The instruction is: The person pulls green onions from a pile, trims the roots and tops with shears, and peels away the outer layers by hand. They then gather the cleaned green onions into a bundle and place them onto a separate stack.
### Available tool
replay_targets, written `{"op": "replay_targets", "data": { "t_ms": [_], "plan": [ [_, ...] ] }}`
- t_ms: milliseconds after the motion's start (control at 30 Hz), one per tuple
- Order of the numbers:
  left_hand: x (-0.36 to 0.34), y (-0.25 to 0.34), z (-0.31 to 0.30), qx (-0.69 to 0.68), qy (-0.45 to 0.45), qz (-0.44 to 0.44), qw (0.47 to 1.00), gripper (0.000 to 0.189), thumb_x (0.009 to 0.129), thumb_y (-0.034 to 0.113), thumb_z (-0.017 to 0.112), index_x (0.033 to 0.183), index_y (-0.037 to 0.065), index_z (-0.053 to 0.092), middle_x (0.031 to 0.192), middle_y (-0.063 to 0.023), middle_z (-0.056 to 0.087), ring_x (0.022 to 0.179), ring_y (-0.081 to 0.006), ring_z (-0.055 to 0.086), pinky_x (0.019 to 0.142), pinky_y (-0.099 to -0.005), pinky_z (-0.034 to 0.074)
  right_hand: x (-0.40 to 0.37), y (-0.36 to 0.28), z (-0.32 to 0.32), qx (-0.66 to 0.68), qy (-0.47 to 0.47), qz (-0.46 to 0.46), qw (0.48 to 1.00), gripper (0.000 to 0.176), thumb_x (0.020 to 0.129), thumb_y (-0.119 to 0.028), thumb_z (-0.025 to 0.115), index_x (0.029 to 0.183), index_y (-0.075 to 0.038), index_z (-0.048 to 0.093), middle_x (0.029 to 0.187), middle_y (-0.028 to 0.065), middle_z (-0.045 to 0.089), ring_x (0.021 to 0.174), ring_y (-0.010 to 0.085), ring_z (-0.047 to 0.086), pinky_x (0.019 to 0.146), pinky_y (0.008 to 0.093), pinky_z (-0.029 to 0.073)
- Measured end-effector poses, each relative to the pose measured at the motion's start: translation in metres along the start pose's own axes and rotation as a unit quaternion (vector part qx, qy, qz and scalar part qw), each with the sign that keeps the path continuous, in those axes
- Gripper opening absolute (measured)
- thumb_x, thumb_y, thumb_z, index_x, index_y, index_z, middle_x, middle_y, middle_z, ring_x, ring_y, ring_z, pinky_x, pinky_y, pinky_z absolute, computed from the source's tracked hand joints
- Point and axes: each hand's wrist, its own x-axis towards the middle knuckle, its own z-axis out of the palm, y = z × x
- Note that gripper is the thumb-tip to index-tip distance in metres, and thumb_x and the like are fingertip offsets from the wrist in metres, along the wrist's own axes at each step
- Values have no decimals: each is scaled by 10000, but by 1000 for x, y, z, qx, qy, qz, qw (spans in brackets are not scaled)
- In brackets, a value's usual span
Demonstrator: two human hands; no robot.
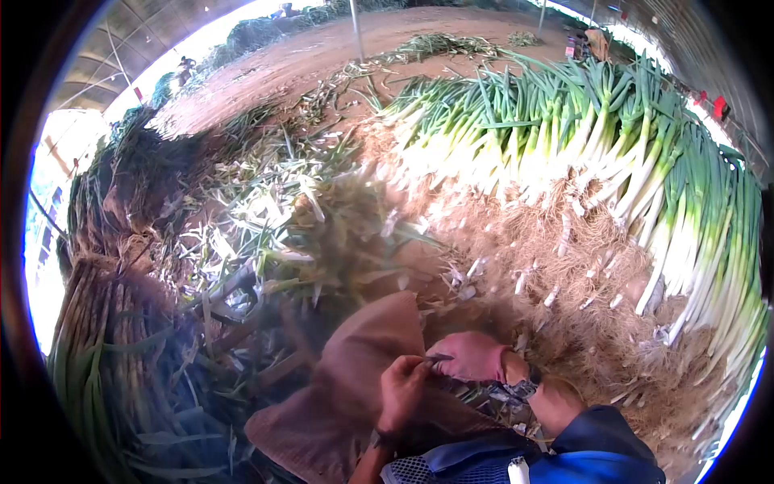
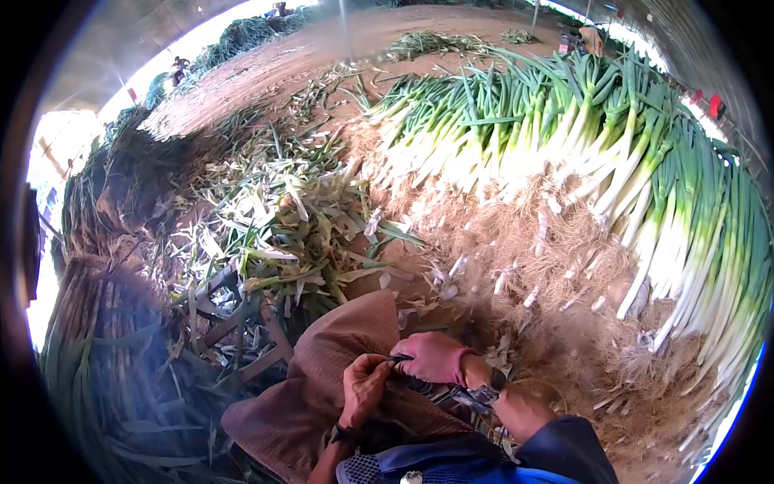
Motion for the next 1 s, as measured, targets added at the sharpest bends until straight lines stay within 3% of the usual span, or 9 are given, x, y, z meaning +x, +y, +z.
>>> {"op": "replay_targets", "data": {
  "t_ms": [167,333,400,500,567,667,767,900,1000],
  "plan": [
    [-2,-10,3,105,4,8,994,148,950,66,768,1052,-39,742,916,-27,733,821,-88,644,752,-240,532,3,1,12,-129,72,73,986,296,947,-246,581,1155,-129,757,1076,184,758,1028,413,723,906,504,579],
    [-8,14,13,113,27,48,992,197,944,91,774,1094,-30,730,923,-62,737,778,-116,653,726,-271,538,6,-2,14,-147,95,75,982,245,954,-274,583,1068,-132,746,1002,163,762,953,408,738,832,521,589],
    [-9,38,18,311,124,245,910,185,951,103,767,1098,-2,727,915,-96,706,754,-185,664,719,-312,547,7,-5,12,-149,96,88,980,233,954,-287,590,1038,-132,744,983,163,760,943,407,739,820,520,589],
    [-16,67,27,244,33,234,941,163,946,107,766,1075,16,724,910,-128,672,771,-243,673,721,-344,551,9,8,22,-111,60,65,990,224,951,-310,620,1010,-136,747,992,175,757,950,411,734,809,516,582],
    [-12,60,30,244,12,263,933,133,956,112,747,1038,13,713,911,-142,677,797,-265,676,721,-365,547,12,20,34,-42,102,-48,993,212,949,-268,647,1047,-121,764,1000,193,758,961,415,732,808,485,583],
    [-10,52,29,280,33,290,915,121,979,124,694,970,5,674,910,-192,668,801,-370,666,732,-424,546,8,9,28,123,108,-18,986,231,944,-193,655,1106,-71,767,1019,219,757,956,388,747,803,436,583],
    [-10,41,22,284,38,236,929,120,973,116,688,941,7,652,898,-204,664,818,-403,663,742,-448,547,12,10,33,131,172,-21,976,230,936,-140,654,1094,-9,760,1015,236,756,923,351,760,795,397,581],
    [-3,34,15,332,29,252,909,126,966,105,674,905,1,635,868,-229,663,809,-433,670,731,-482,549,18,10,30,99,190,-20,977,233,933,-143,650,1075,3,764,1016,235,758,913,332,768,795,393,583],
    [5,23,5,374,-46,237,895,131,957,111,639,889,0,647,857,-261,680,812,-454,690,723,-521,555,20,-7,15,132,186,-2,974,228,929,-148,641,1050,-11,778,1002,235,756,927,366,762,810,411,593]
  ]
}}
